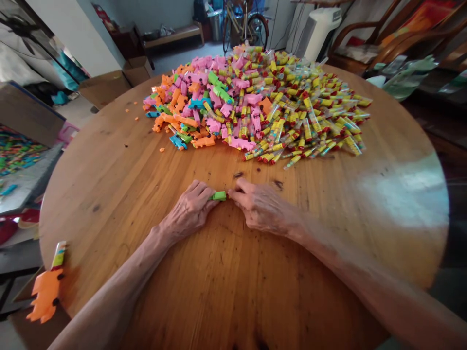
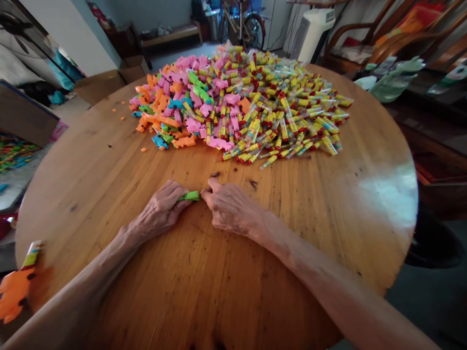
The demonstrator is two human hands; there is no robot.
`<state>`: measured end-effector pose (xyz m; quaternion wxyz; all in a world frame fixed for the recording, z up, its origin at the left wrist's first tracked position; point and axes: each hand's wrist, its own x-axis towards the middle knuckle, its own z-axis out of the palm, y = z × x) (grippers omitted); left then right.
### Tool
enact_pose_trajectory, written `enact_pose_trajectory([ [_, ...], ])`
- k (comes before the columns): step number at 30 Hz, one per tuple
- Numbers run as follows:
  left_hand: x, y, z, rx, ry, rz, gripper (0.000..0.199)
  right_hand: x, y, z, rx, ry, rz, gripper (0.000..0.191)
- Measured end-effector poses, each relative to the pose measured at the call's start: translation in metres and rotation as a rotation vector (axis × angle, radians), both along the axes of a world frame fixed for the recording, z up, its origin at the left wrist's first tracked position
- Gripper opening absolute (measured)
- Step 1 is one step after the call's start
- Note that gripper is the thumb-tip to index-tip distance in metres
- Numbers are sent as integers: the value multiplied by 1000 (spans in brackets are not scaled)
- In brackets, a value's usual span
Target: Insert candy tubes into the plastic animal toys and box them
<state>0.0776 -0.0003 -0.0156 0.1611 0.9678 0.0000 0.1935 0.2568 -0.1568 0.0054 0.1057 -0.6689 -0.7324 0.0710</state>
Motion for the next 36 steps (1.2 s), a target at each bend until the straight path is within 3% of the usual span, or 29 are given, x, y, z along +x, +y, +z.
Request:
enact_pose_trajectory([
  [9, 4, 5, 9, 29, 44, -42, 19, -4, 3, 2, -48, -140, 48, 31],
  [15, 4, 7, 5, -9, 49, -47, 20, -8, 1, -8, 6, -160, 45, 39],
  [23, 2, 7, 3, -54, 38, -48, 17, -7, 4, -3, -30, -140, 69, 32],
  [30, 5, 17, 9, 49, 123, -95, 21, -10, 2, -12, 12, -128, 83, 37],
  [36, 1, 12, 4, 54, 88, 16, 26, -10, 1, -11, 6, -83, 77, 30],
])
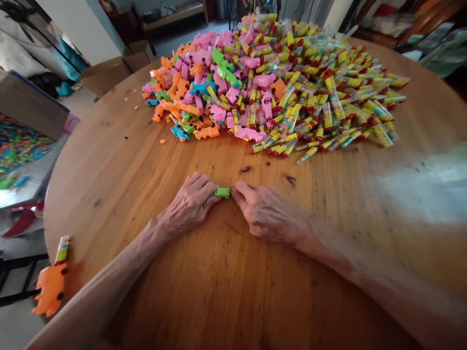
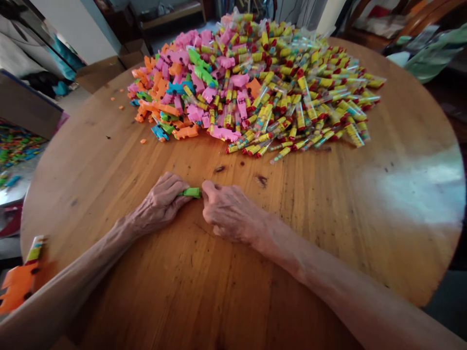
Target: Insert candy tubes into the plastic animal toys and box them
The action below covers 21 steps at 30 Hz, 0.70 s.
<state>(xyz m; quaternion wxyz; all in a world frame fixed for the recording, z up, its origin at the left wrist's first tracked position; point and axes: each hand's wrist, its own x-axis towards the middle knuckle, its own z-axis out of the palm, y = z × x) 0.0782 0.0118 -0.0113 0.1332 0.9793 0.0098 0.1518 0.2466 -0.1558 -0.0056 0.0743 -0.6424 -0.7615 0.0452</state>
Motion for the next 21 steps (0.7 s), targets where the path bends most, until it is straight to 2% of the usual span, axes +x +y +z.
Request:
enact_pose_trajectory([
  [6, -7, -13, 1, 290, 119, 210, 33, 1, 3, 4, -11, -21, 2, 27],
  [9, -8, -19, 6, 389, 165, 267, 36, -1, 2, 4, -40, -41, -3, 27],
  [16, -8, -19, 4, 387, 193, 264, 35, -8, 2, -4, -8, -45, -19, 30],
  [21, -9, -12, 1, 336, 171, 241, 38, -5, 3, 7, -64, -44, -28, 31],
])
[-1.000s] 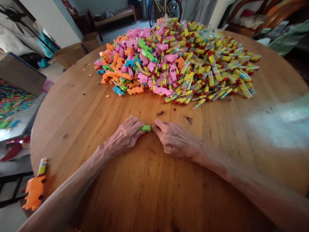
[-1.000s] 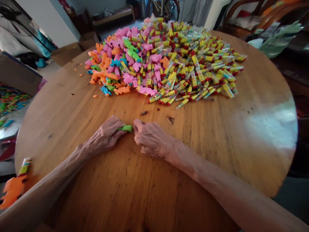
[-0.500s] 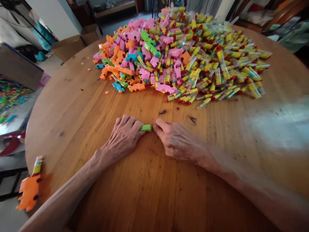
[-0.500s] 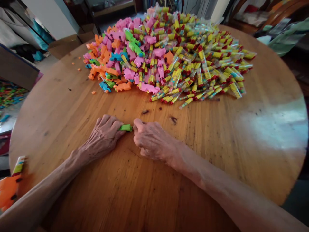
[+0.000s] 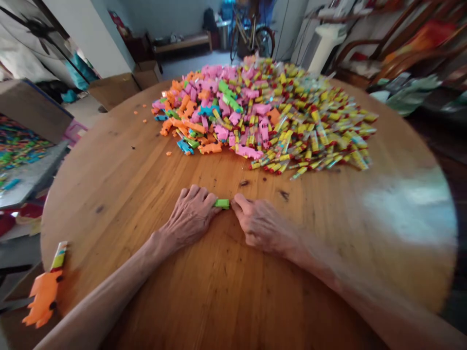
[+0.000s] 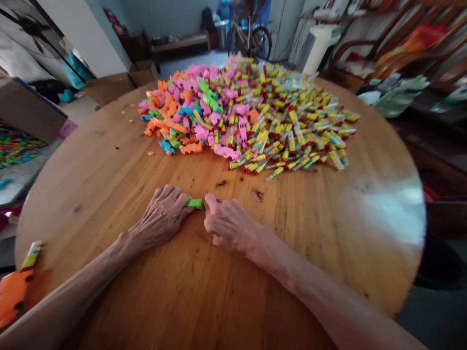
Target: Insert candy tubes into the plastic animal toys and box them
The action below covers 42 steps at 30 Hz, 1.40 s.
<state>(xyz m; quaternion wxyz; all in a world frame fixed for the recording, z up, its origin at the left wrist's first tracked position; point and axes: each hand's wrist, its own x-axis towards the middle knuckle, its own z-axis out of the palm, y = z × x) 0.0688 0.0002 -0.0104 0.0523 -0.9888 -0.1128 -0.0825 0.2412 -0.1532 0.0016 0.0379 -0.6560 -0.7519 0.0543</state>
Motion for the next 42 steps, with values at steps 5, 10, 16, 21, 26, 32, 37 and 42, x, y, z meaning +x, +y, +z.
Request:
enact_pose_trajectory([
  [5, 6, 17, 5, -193, 4, -64, 35, 12, 8, 20, -39, 79, -48, 23],
  [10, 9, 20, 12, -233, 4, -90, 31, 6, 8, 26, -44, 53, -103, 23],
  [16, 10, 2, 17, -71, 70, -107, 21, -3, 0, 10, 62, -62, -74, 30],
  [21, 15, 2, 20, 9, 138, -171, 18, -1, 2, 4, 53, -67, 3, 29],
  [26, 16, 5, 14, 88, 58, -224, 17, 0, 5, 1, 96, -49, 18, 27],
  [32, 14, -1, -8, -84, -123, -142, 22, 1, 3, -2, 71, -20, 29, 24],
  [37, 14, -2, -12, -179, -189, -145, 24, -1, 3, -2, 72, -3, -8, 22],
  [42, 8, -2, -8, -169, -201, -145, 25, -1, 6, 6, 129, 83, -62, 21],
])
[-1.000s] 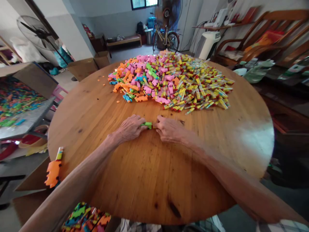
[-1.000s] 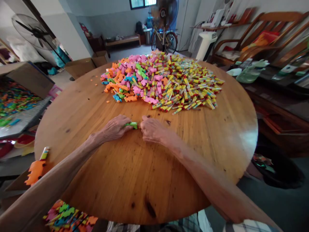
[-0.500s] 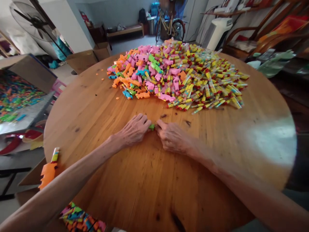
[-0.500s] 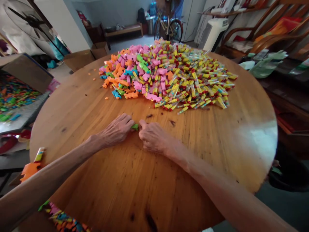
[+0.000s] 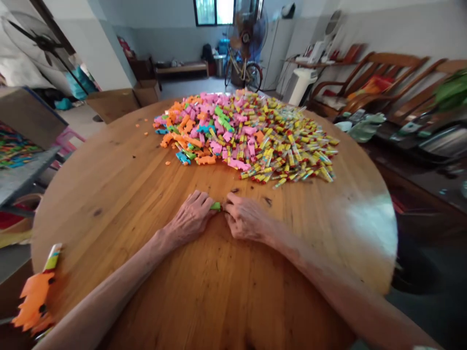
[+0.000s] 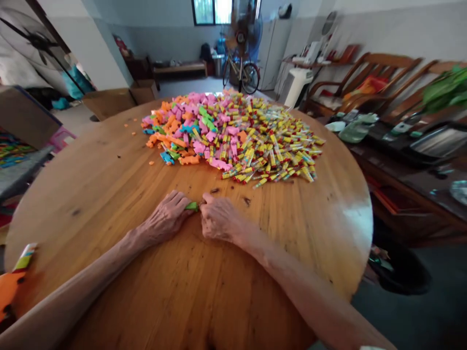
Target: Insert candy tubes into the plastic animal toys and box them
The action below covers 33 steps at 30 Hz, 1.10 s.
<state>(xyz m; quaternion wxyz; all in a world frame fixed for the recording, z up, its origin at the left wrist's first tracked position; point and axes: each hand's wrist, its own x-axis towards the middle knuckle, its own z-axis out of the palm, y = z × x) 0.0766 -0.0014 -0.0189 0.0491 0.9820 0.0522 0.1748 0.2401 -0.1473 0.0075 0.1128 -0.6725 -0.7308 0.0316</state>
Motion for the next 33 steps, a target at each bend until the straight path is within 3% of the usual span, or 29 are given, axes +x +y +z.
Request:
enact_pose_trajectory([
  [3, -22, 0, 8, 22, 34, 49, 28, 14, 4, 6, 107, 3, -123, 28],
  [7, -91, 3, 14, 9, 95, 252, 30, 43, 17, 8, 76, -161, -338, 28],
  [12, -187, 14, 34, 177, 241, 652, 26, 65, 28, 4, 23, -249, -316, 35],
  [15, -202, 17, 55, 291, 186, 774, 23, 62, 30, 3, 25, -244, -292, 35],
  [17, -184, 20, 65, 282, 100, 730, 25, 54, 31, 2, 8, -233, -266, 35],
  [19, -147, 28, 67, 223, 33, 616, 28, 44, 32, 1, -11, -221, -230, 32],
  [23, -48, 59, 54, 132, 5, 409, 36, 32, 29, -9, 0, -221, -223, 30],
  [27, 38, 89, 38, 125, -16, 349, 40, 33, 25, -19, 109, -144, -280, 27],
  [30, 77, 105, 33, 129, -12, 284, 26, 36, 25, -22, 179, -48, -293, 25],
  [33, 92, 113, 28, 118, 10, 241, 18, 38, 26, -21, 162, -48, -312, 23],
])
